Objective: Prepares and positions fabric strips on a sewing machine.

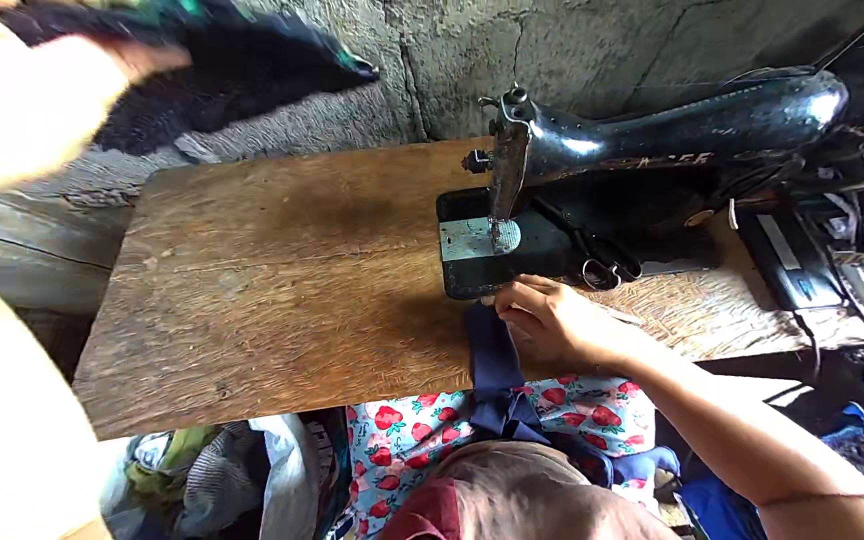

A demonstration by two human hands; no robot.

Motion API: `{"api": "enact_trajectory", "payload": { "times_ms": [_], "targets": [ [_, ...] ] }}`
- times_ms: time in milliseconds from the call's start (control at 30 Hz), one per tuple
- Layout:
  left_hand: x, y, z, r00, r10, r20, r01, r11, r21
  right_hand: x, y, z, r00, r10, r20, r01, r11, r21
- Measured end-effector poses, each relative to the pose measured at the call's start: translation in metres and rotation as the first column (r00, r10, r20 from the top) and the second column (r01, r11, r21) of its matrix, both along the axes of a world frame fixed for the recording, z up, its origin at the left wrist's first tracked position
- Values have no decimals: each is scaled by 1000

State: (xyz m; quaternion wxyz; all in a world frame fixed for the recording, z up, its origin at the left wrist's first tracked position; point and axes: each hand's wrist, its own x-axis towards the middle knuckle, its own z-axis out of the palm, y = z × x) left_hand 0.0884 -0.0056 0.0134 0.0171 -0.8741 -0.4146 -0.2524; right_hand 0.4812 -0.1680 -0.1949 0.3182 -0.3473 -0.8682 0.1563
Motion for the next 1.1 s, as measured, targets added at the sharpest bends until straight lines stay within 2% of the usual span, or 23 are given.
{"api": "enact_trajectory", "payload": {
  "times_ms": [67,133,167,200,233,267,300,367,433,500,533,600,633,700,800,867,933,1000,1100],
  "targets": [
    [17,-34,-14,990,-93,-104,96,995,26,6,-9,7,999,33,-20,-33,999,2],
    [38,-78,-41,970,-150,-192,143,988,-54,14,-20,18,993,113,-41,-115,991,-61],
    [48,-98,-59,953,-203,-226,171,973,-153,18,-27,25,984,167,-59,-172,979,-104],
    [54,-112,-77,928,-264,-265,171,930,-326,23,-34,32,970,226,-85,-237,960,-149],
    [61,-119,-93,908,-335,-253,157,830,-535,26,-41,39,953,278,-123,-297,937,-185],
    [71,-119,-105,900,-387,-202,164,728,-666,29,-48,45,933,316,-169,-348,914,-207],
    [83,-116,-117,890,-429,-158,225,713,-664,31,-54,51,916,343,-208,-386,895,-222],
    [111,-97,-136,859,-499,-117,382,776,-503,31,-63,58,897,364,-251,-420,879,-225],
    [141,-64,-152,827,-558,-69,468,752,-463,30,-68,59,892,369,-260,-424,883,-203],
    [171,-26,-163,840,-540,-50,422,709,-566,28,-70,57,896,361,-257,-414,889,-196],
    [183,-6,-166,876,-479,-62,359,731,-580,27,-71,56,902,351,-251,-403,893,-200],
    [196,36,-166,955,-268,-128,178,862,-475,25,-72,53,916,317,-246,-368,908,-199],
    [192,61,-172,975,-202,-95,152,912,-380,25,-74,52,923,299,-244,-348,918,-192],
    [180,81,-169,984,-174,46,180,948,-264,30,-77,52,928,271,-257,-321,930,-179],
    [164,52,-172,928,-341,147,370,883,-289,38,-78,49,928,243,-283,-303,934,-191],
    [165,31,-190,894,-443,65,438,833,-338,35,-74,47,935,225,-274,-281,942,-185],
    [176,26,-201,858,-506,-89,434,806,-402,28,-72,48,941,218,-260,-267,949,-170],
    [186,43,-203,873,-438,-214,329,853,-405,20,-73,51,941,219,-257,-265,951,-161],
    [177,79,-189,950,-211,-230,136,943,-304,19,-78,54,948,185,-259,-224,966,-132]
  ]
}}
